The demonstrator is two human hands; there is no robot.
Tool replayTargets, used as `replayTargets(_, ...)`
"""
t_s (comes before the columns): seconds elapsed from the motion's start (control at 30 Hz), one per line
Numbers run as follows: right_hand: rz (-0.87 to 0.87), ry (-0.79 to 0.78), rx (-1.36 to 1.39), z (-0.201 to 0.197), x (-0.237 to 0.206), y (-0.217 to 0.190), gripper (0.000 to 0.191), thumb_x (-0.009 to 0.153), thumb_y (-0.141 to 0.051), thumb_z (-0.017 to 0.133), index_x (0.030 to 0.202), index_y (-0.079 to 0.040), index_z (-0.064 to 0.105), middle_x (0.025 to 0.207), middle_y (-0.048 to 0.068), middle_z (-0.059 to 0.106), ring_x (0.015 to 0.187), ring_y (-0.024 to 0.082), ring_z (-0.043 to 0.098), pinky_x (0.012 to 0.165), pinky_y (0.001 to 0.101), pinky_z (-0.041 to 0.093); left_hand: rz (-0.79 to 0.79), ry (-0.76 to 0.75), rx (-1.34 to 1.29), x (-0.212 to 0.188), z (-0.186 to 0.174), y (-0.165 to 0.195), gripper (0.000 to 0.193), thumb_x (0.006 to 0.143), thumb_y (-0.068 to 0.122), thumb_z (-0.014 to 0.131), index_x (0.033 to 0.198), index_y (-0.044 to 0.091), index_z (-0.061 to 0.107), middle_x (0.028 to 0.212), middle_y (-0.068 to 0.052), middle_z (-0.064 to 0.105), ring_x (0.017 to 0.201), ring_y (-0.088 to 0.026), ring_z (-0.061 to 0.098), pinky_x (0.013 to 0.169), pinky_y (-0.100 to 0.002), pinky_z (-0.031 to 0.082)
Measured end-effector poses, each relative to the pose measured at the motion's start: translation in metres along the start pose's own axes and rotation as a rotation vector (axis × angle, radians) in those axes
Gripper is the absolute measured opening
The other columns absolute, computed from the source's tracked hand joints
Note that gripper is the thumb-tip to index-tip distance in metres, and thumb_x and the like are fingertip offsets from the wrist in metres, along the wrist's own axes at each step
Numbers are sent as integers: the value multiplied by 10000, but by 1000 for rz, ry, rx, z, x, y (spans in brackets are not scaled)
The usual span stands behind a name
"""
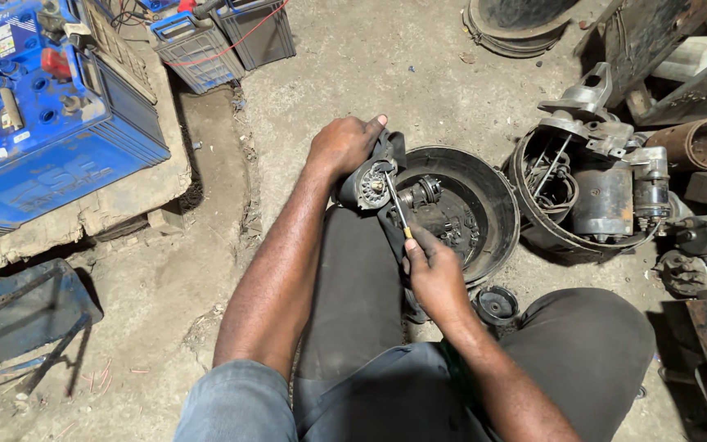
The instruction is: The person sits on the floor and wraps a rubber belt around a mechanical part. They then use a screwdriver and pliers to adjust the internal components of the part.
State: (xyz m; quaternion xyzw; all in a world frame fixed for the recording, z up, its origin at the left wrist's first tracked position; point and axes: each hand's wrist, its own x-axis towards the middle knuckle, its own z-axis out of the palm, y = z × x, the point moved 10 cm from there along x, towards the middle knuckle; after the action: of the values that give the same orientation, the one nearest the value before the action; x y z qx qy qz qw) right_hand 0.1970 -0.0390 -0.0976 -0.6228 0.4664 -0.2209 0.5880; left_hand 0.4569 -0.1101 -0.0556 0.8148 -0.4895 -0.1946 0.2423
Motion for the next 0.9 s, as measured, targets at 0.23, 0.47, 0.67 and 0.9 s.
replayTargets(0.23, -278, 48, -181, -9, -7, -40, 372, 1034, -180, 598, 1387, -72, 649, 952, 145, 714, 785, 211, 666, 689, 368, 507, 35, 29, 81, -1, -4, 7, 695, 1019, 600, 406, 859, 29, 769, 893, -256, 729, 890, -439, 701, 807, -570, 527)
replayTargets(0.47, -120, 38, -618, -33, -23, -53, 395, 1004, -268, 572, 1395, -241, 616, 918, 211, 767, 844, 340, 774, 806, 479, 602, -76, -38, 56, -3, -3, 2, 673, 973, 635, 412, 879, 90, 795, 931, -214, 746, 925, -393, 720, 855, -546, 523)
replayTargets(0.67, -334, 29, -741, -30, -22, -85, 405, 988, -265, 584, 1386, -193, 609, 878, 234, 743, 815, 387, 748, 776, 498, 587, -75, -18, 98, -7, -4, 7, 686, 989, 645, 411, 934, 74, 787, 979, -233, 738, 978, -415, 702, 860, -553, 523)
replayTargets(0.9, -480, 32, -922, -37, -25, -117, 331, 1007, -257, 582, 1321, -170, 644, 921, 208, 751, 793, 403, 739, 730, 518, 591, -37, -11, 133, -8, -6, 13, 680, 995, 639, 408, 953, 77, 787, 998, -221, 741, 998, -414, 697, 870, -554, 521)
